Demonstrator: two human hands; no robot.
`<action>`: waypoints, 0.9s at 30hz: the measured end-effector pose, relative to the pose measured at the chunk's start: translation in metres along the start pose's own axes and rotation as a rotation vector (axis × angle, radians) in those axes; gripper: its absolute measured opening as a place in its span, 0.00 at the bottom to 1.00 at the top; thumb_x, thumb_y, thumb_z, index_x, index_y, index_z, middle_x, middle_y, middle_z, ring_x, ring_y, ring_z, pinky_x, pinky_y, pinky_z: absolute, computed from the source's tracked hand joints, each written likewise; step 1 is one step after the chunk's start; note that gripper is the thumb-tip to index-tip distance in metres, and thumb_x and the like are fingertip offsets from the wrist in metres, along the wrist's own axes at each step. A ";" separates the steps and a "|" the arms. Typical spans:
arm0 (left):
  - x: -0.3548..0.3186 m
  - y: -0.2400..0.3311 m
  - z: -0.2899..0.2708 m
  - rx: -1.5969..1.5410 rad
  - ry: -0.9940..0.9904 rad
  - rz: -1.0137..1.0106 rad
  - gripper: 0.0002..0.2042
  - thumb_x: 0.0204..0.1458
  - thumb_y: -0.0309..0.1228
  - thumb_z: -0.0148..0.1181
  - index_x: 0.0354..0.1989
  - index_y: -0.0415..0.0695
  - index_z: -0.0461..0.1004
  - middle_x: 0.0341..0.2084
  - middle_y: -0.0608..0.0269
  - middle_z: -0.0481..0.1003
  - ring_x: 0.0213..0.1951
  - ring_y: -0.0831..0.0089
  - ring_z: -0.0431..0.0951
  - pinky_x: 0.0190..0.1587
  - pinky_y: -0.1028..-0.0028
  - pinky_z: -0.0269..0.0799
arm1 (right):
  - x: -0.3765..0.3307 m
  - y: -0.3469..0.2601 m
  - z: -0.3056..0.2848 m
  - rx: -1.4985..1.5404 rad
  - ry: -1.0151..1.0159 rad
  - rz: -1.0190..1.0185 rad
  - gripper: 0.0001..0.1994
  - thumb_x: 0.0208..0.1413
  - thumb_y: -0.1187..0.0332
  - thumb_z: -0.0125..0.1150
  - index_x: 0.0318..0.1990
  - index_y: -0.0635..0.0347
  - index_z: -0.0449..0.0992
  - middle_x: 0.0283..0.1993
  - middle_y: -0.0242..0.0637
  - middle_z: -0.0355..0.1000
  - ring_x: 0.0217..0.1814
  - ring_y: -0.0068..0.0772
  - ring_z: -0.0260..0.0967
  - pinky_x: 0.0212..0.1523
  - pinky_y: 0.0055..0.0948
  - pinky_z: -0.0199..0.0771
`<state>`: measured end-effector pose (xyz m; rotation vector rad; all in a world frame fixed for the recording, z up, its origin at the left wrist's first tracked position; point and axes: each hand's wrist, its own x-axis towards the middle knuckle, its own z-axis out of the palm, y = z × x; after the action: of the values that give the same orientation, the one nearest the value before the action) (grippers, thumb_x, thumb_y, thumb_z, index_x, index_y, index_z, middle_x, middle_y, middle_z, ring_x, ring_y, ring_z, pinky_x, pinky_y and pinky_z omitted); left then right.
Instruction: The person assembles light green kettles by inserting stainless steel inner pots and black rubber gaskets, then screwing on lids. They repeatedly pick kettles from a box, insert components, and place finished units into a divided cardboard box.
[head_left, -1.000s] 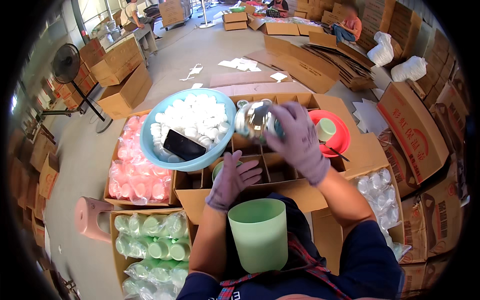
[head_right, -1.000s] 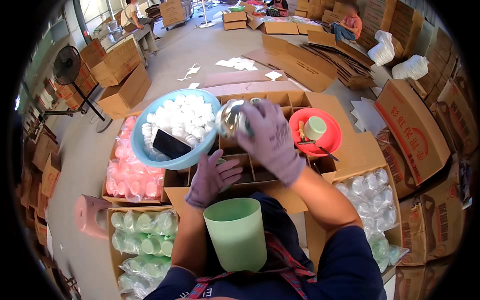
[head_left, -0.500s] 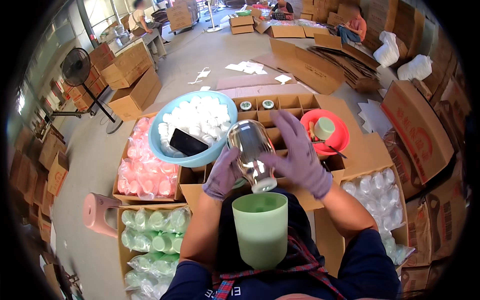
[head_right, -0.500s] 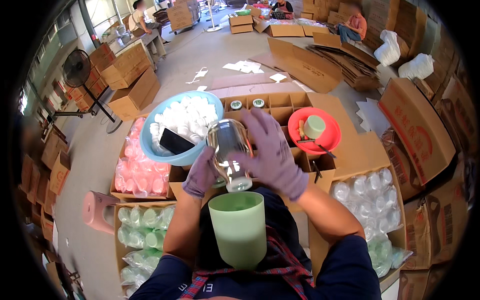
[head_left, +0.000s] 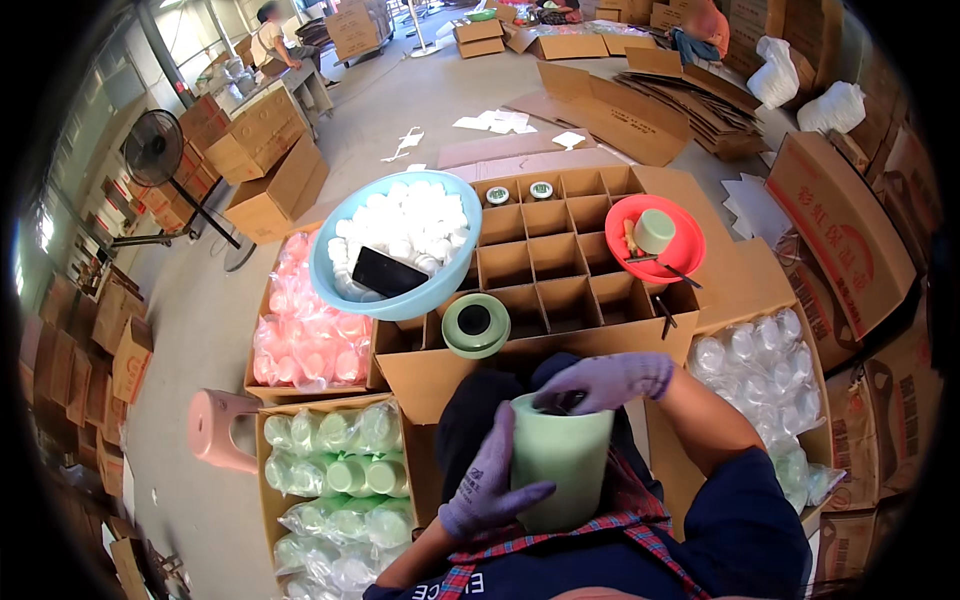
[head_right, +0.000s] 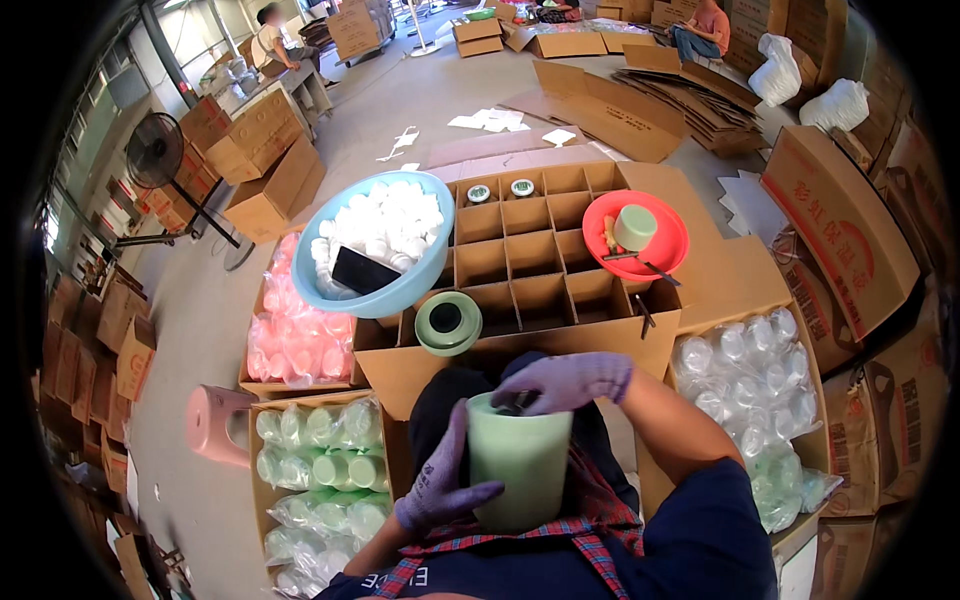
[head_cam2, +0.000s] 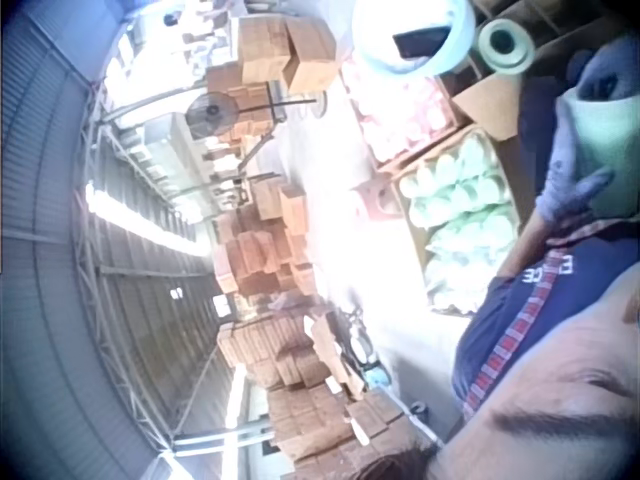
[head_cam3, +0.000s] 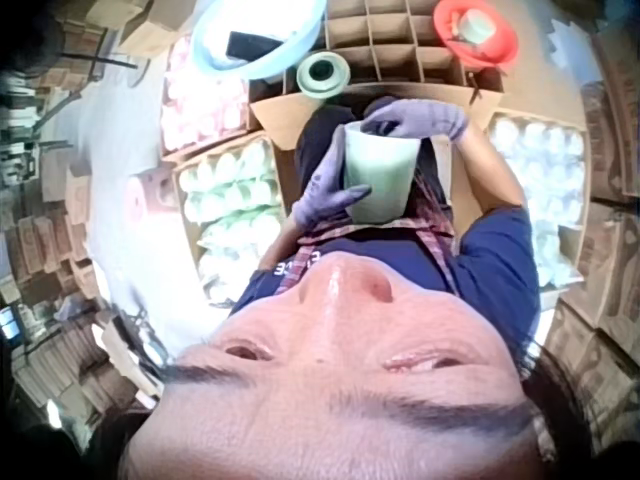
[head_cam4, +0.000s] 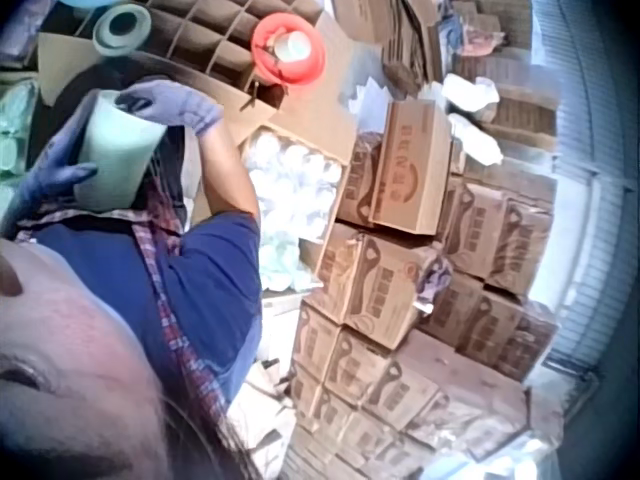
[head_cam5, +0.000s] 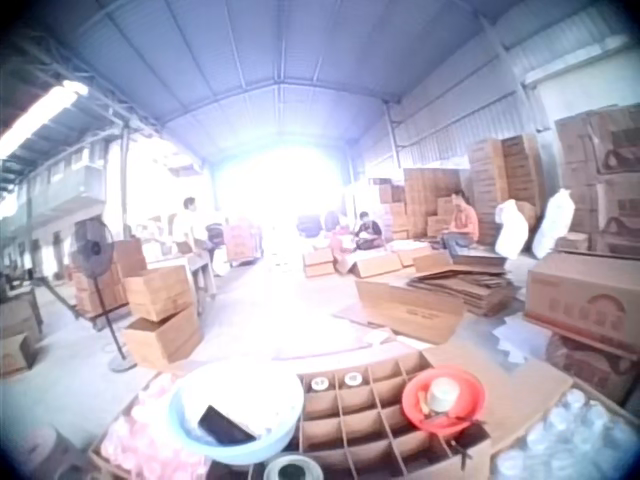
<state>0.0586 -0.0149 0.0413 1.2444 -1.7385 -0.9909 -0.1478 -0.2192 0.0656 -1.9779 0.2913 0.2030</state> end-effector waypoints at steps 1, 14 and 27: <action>0.003 0.011 -0.003 -0.155 -0.102 0.024 0.54 0.51 0.40 0.71 0.75 0.30 0.36 0.72 0.35 0.49 0.75 0.47 0.47 0.74 0.65 0.42 | -0.019 0.004 0.006 -0.042 0.052 0.000 0.28 0.59 0.57 0.65 0.64 0.59 0.70 0.60 0.45 0.74 0.62 0.40 0.72 0.62 0.35 0.70; 0.016 0.027 0.029 -0.168 0.110 0.293 0.48 0.41 0.33 0.78 0.70 0.32 0.55 0.60 0.42 0.69 0.62 0.49 0.72 0.65 0.61 0.65 | -0.154 0.148 0.236 1.126 1.076 0.100 0.29 0.62 0.70 0.61 0.70 0.61 0.62 0.71 0.39 0.64 0.70 0.34 0.64 0.70 0.37 0.63; 0.062 0.075 0.030 -0.214 0.155 0.531 0.51 0.36 0.35 0.81 0.69 0.31 0.56 0.55 0.44 0.74 0.59 0.48 0.73 0.64 0.56 0.66 | -0.081 0.126 0.170 1.111 1.177 0.076 0.29 0.61 0.67 0.63 0.69 0.62 0.63 0.71 0.41 0.64 0.71 0.36 0.63 0.71 0.38 0.62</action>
<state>-0.0102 -0.0529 0.1054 0.6513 -1.6646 -0.7175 -0.2643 -0.1050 -0.0920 -0.7683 0.9678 -0.9324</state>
